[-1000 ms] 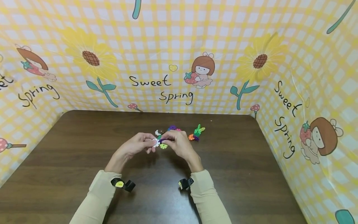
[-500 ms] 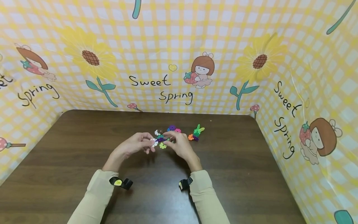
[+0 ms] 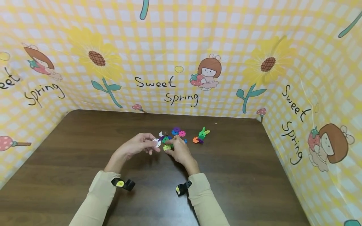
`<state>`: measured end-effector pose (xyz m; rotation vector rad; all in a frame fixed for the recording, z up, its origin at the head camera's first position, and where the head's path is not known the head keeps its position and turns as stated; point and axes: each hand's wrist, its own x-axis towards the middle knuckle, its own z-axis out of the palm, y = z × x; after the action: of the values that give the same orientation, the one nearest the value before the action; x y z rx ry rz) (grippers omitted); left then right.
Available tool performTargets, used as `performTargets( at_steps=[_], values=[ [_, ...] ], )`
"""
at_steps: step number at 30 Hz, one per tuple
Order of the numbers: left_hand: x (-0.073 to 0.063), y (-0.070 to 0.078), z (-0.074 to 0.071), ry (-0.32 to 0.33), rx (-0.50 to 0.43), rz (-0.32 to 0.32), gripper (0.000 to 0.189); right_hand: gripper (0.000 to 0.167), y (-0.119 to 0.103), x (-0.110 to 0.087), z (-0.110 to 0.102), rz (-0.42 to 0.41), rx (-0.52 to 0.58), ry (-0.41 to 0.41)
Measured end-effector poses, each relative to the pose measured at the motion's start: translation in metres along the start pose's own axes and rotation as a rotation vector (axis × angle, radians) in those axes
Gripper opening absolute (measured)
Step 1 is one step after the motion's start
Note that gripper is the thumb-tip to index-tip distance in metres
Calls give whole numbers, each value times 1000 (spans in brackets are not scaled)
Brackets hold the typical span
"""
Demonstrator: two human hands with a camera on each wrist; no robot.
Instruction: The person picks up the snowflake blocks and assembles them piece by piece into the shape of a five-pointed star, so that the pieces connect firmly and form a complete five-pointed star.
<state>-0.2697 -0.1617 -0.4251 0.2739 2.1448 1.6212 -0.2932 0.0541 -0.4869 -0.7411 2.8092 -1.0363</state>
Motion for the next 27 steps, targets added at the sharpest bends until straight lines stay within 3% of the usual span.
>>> performTargets(
  at_steps=[8,17,21,27],
  values=[
    [-1,3,1,-3,-3,-3,23,25,-5,-5,-7,76,-39,-17],
    [-2,2,3,-26,-10,16,21,28,-5,-5,-11,55,-61,-72],
    [-2,3,4,-10,-32,25,16,16,-5,-7,-15,21,-90,-80],
    [-2,4,5,-3,-47,33,15,4,-7,-15,-29,-84,-43,6]
  ],
)
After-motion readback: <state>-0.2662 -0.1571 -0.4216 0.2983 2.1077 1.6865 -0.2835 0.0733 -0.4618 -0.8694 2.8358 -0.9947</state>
